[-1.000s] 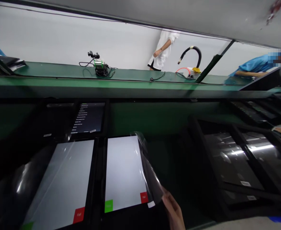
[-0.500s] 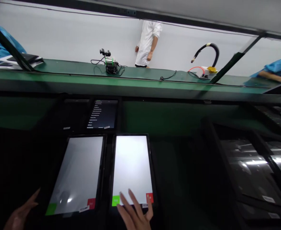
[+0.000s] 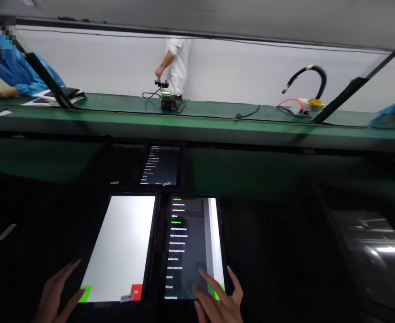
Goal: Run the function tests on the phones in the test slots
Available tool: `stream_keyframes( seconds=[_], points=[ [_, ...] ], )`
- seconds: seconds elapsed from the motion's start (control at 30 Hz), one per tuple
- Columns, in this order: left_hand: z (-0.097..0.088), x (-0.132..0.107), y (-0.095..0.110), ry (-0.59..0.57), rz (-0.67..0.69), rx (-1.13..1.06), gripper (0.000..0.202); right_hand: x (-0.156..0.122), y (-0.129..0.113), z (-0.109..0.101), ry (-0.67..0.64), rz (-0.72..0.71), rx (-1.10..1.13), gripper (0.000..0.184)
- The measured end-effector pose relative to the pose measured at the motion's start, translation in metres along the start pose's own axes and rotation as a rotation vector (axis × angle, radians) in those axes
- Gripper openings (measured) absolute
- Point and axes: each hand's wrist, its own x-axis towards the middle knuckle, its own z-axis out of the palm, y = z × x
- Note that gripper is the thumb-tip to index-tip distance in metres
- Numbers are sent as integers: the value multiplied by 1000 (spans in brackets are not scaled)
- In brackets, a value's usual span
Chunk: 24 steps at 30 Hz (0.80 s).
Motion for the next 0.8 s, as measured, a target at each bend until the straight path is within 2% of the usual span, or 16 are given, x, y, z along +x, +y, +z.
stream_keyframes(
  seconds=[0.1,0.23,0.4,0.5,0.57,0.7,0.8],
  points=[
    [1,7,-5,-25,-20,-15,53,18,26,-7,-65,-58,-93,21],
    [4,31,-2,-87,-38,58,53,41,50,1,-119,38,-140,37],
    [9,68,15,-116,-77,209,66,60,61,23,-140,44,-163,44],
    [8,82,28,-180,-180,134,74,61,64,35,-154,64,-166,49],
    [6,86,35,-214,-247,67,72,59,66,41,-168,74,-148,52],
    [1,93,44,-283,-304,67,66,49,71,47,-73,115,-78,46],
    [1,101,46,-330,-291,83,67,41,79,52,45,264,-25,40]
  ],
)
